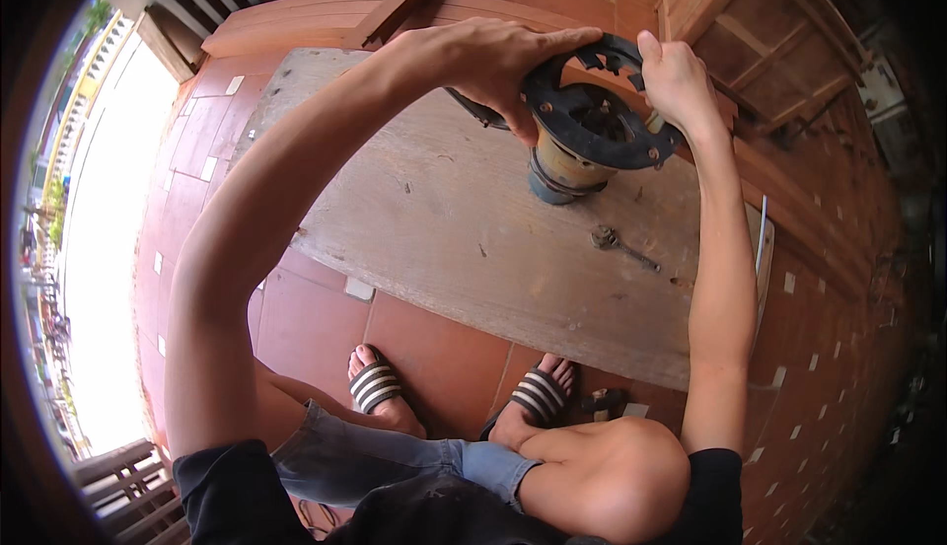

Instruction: The person sits on the floor and uses a hammer to tap a small metal piece. They then use an angle grinder to smooth the metal piece. Finally, they adjust a router and use it to shape the edge of a wooden plank.

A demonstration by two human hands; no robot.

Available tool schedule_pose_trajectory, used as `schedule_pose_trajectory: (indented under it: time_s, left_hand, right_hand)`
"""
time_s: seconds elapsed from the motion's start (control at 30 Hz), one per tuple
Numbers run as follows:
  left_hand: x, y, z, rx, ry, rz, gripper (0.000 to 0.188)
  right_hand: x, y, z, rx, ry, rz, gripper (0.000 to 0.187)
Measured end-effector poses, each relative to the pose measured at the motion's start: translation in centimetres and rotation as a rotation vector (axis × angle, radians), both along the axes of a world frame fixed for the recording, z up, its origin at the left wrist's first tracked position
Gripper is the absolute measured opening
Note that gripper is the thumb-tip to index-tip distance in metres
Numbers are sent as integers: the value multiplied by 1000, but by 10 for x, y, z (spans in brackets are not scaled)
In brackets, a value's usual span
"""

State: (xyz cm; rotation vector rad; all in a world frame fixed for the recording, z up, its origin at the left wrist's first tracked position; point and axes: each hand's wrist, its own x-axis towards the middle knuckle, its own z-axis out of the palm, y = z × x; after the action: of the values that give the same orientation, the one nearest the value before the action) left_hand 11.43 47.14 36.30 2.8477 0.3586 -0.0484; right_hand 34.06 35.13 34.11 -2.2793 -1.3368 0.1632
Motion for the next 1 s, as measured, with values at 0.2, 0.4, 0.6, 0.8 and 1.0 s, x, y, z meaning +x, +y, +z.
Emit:
schedule_pose_trajectory:
  time_s: [0.2,0.4,0.6,0.8,1.0]
  left_hand:
    - [4,23,-19,-142,-193,-91,135]
    - [5,20,-19,-70,-173,-37,134]
    - [12,31,-41,171,-459,-290,139]
    - [-20,-22,-23,42,-343,-40,115]
    - [-40,-58,-13,14,-330,94,108]
  right_hand:
    - [11,6,-5,-17,173,89,70]
    - [-1,3,2,25,180,108,74]
    - [22,4,-6,42,203,203,70]
    - [-8,-15,4,58,242,204,73]
    - [-19,-28,3,164,260,299,73]
